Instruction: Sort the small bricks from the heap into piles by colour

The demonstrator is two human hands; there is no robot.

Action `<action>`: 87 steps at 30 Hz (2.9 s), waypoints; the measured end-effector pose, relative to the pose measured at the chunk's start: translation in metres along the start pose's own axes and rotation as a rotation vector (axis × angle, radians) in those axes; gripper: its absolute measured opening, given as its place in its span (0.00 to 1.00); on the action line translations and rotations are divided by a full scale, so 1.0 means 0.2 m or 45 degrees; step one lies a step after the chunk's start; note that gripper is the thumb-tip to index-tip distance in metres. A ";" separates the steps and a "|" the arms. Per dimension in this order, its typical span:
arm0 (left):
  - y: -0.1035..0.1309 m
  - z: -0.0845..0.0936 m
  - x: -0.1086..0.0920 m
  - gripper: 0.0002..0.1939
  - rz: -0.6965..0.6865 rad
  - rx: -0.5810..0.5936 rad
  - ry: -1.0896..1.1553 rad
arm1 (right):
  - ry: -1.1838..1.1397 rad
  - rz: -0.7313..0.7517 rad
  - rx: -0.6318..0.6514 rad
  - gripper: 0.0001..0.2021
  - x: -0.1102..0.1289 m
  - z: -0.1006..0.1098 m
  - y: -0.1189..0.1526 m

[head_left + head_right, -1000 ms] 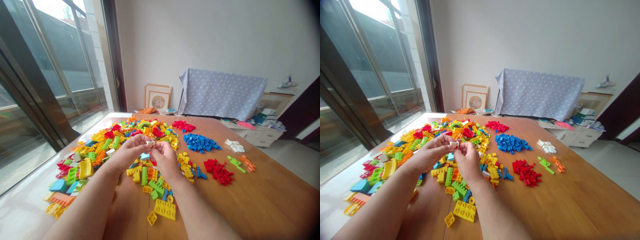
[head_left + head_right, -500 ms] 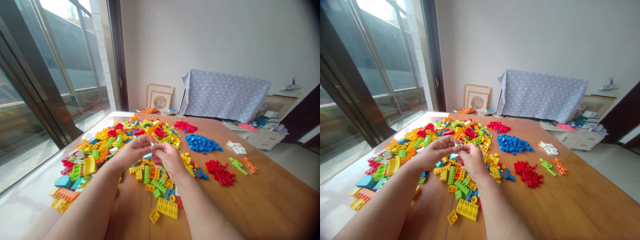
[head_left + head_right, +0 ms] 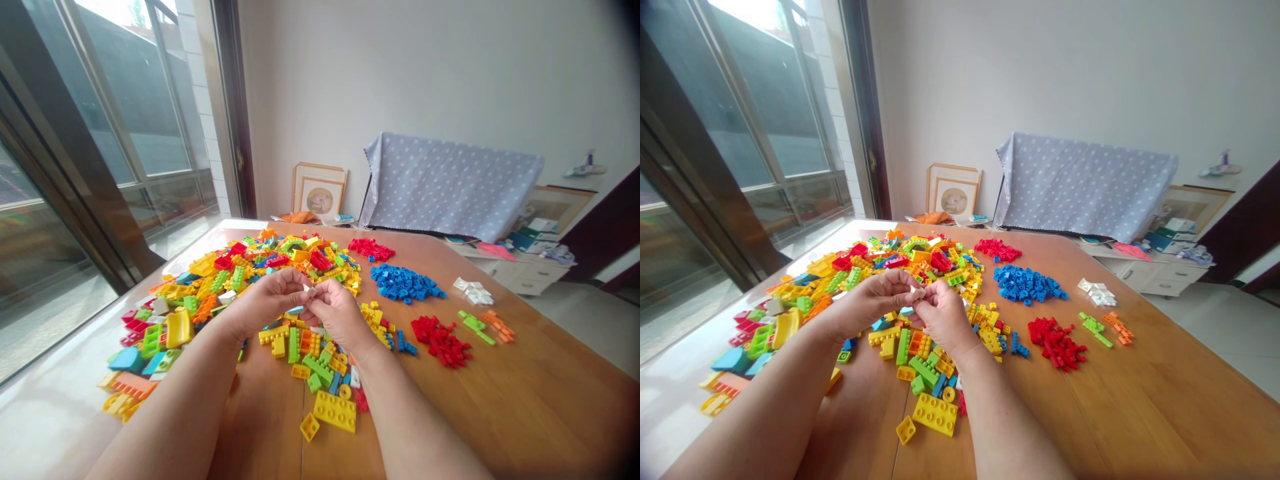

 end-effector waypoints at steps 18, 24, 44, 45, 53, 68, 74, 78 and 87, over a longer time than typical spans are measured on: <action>0.00 0.01 -0.01 0.14 0.054 -0.185 -0.101 | -0.131 0.054 -0.054 0.20 -0.02 0.03 -0.03; 0.00 0.03 0.01 0.19 0.071 -0.253 -0.179 | -0.119 0.003 -0.084 0.16 -0.02 0.03 -0.03; 0.02 0.38 -0.11 0.14 -0.354 -1.144 0.675 | 0.079 0.034 0.257 0.10 -0.02 -0.10 0.11; 0.03 0.40 -0.12 0.14 -0.351 -1.170 0.681 | 0.094 0.028 0.285 0.10 -0.02 -0.10 0.12; 0.31 0.43 -0.11 0.14 -0.267 -1.277 0.384 | 0.164 0.068 0.236 0.12 -0.01 -0.08 0.12; 1.15 0.21 0.15 0.49 0.456 -0.662 -1.641 | 0.292 0.142 0.126 0.20 -0.03 -0.06 0.12; 1.04 0.09 0.20 0.52 0.511 -0.540 -1.730 | 0.369 0.178 0.170 0.20 -0.06 -0.10 0.15; 0.91 0.00 0.15 0.47 0.499 -0.571 -1.719 | 0.443 0.219 0.223 0.18 -0.08 -0.12 0.16; 0.67 -0.16 0.16 0.43 0.455 -0.662 -1.722 | 0.711 0.397 0.237 0.18 -0.12 -0.12 0.15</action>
Point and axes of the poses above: each hand's wrist, its own y-axis away from the middle knuckle, its own z-axis out of the back of the hand, x = y × z, the point moved 1 cm from there along -y, towards the middle knuckle, and after that the axes turned 12 degrees about -y, right-handed, at the moved point
